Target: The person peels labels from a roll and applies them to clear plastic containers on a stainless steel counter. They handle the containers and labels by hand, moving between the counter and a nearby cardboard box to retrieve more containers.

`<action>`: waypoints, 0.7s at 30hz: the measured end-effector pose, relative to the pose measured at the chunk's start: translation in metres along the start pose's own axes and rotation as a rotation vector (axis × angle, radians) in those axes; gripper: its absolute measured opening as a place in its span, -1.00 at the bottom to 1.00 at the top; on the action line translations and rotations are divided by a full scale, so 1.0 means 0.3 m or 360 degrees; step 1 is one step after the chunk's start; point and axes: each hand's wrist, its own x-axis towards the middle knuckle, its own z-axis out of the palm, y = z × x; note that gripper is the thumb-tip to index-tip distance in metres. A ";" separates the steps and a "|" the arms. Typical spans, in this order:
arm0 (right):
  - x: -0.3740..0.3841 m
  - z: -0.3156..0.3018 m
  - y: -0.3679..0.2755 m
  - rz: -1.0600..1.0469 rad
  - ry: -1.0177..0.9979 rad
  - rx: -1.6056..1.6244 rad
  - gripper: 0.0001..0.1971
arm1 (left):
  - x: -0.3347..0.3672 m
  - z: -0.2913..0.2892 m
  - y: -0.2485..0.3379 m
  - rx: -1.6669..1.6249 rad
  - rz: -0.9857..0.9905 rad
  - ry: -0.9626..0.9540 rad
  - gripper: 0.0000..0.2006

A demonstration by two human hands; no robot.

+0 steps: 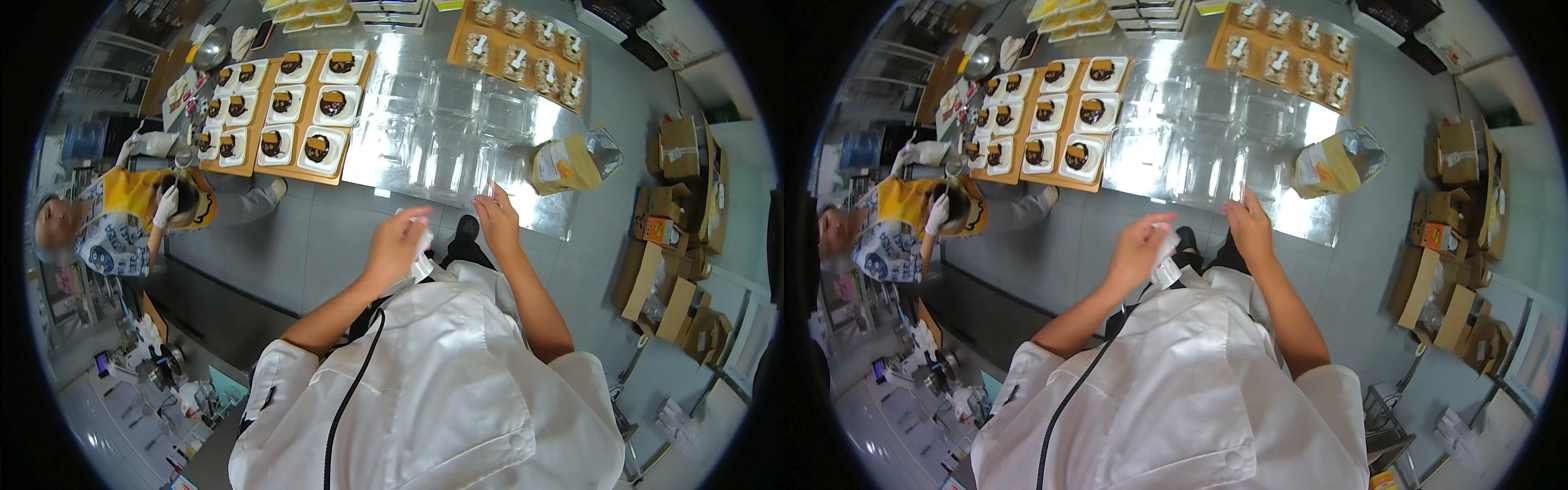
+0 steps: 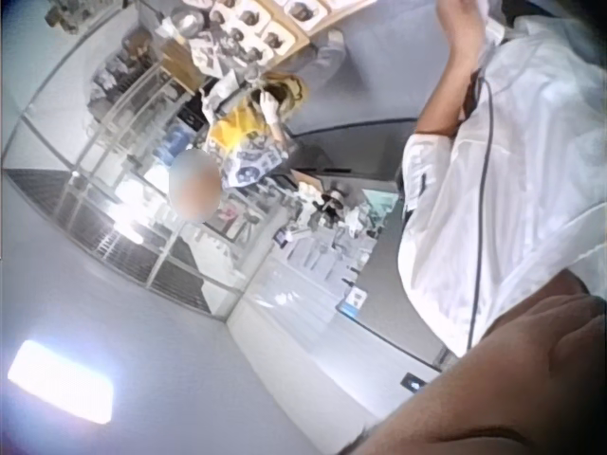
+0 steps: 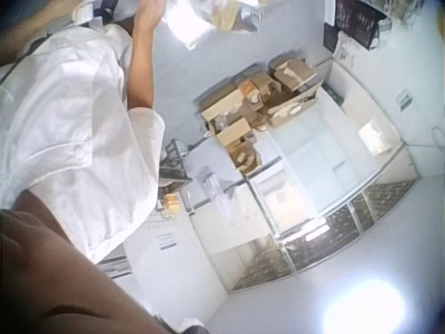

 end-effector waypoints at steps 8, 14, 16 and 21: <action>0.017 0.221 0.053 -0.0051 0.0065 -0.0165 -0.86 | -0.099 -0.114 -0.081 -0.1220 -0.0284 0.0512 -0.70; 0.018 0.208 0.014 -0.0101 0.0002 -0.0381 -0.61 | -0.113 -0.150 -0.075 -0.1583 -0.0346 0.0552 -0.67; 0.006 0.136 -0.075 -0.0099 0.0000 -0.0521 -0.49 | -0.110 -0.163 -0.072 -0.1633 -0.0372 0.0536 -0.66; -0.062 0.036 -0.355 -0.0192 -0.0267 0.0514 -0.54 | -0.063 -0.193 -0.079 -0.1776 -0.0459 0.0488 -0.64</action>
